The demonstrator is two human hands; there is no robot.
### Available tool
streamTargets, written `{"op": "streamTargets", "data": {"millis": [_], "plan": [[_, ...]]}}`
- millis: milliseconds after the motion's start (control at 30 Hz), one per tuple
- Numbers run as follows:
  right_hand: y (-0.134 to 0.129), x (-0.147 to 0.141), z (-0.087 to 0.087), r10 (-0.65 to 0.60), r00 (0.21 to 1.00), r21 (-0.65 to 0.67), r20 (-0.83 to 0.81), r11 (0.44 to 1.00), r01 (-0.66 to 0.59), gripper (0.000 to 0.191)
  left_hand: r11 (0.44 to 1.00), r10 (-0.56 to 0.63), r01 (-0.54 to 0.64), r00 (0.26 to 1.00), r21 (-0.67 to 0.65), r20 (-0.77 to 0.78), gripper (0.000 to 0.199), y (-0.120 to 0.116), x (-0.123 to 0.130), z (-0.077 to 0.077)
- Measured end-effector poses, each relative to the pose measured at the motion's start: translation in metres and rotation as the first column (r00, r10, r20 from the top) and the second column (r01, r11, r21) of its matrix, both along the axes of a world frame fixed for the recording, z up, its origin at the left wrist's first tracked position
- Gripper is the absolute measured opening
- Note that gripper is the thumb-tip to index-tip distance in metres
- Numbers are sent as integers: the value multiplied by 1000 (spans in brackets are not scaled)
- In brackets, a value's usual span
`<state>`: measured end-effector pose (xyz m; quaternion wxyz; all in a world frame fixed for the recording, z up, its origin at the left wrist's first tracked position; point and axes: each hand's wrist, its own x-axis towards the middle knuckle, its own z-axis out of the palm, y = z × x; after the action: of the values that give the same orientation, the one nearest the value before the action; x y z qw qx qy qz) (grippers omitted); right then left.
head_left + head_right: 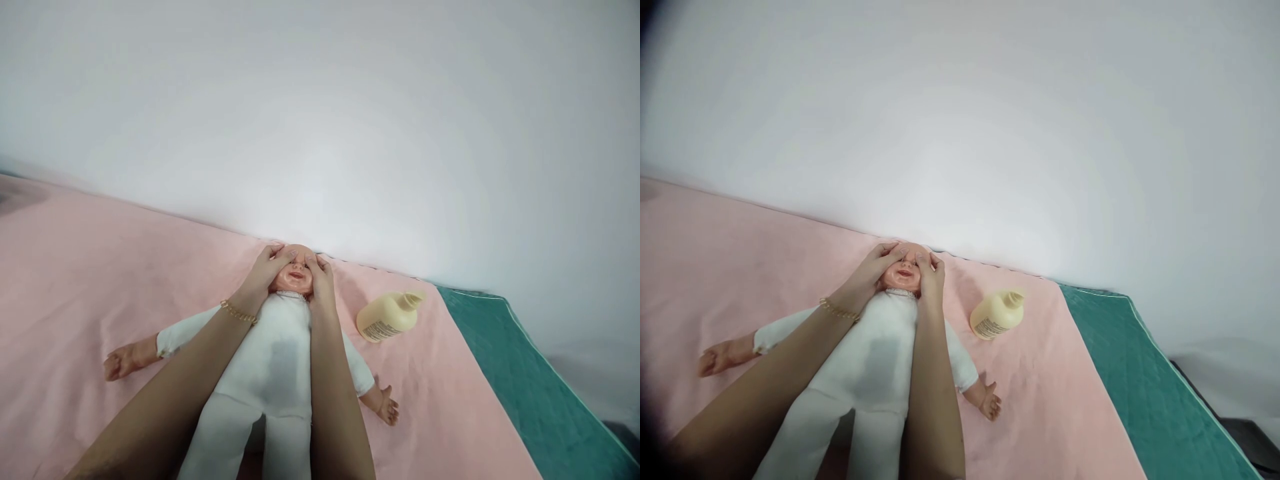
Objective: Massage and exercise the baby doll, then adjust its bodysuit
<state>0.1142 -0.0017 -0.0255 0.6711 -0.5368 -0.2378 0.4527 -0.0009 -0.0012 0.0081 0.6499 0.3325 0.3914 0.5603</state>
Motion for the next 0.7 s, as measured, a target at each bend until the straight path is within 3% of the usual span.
{"op": "streamTargets", "data": {"millis": [200,367,500,700], "plan": [[4,1,-3,0,999,45,-38,999,1,25,1000,-11,10,1000,24,28,37,-4,0,3],[6,0,-3,-64,991,65,-118,995,72,23,997,-62,56,992,51,113,35,1,1,-3],[9,1,-6,-67,983,80,-168,994,81,21,999,-34,32,988,17,149,32,5,2,-6],[12,3,-13,-45,991,114,-124,992,59,17,999,-44,46,988,-5,151,34,-1,0,-1]]}}
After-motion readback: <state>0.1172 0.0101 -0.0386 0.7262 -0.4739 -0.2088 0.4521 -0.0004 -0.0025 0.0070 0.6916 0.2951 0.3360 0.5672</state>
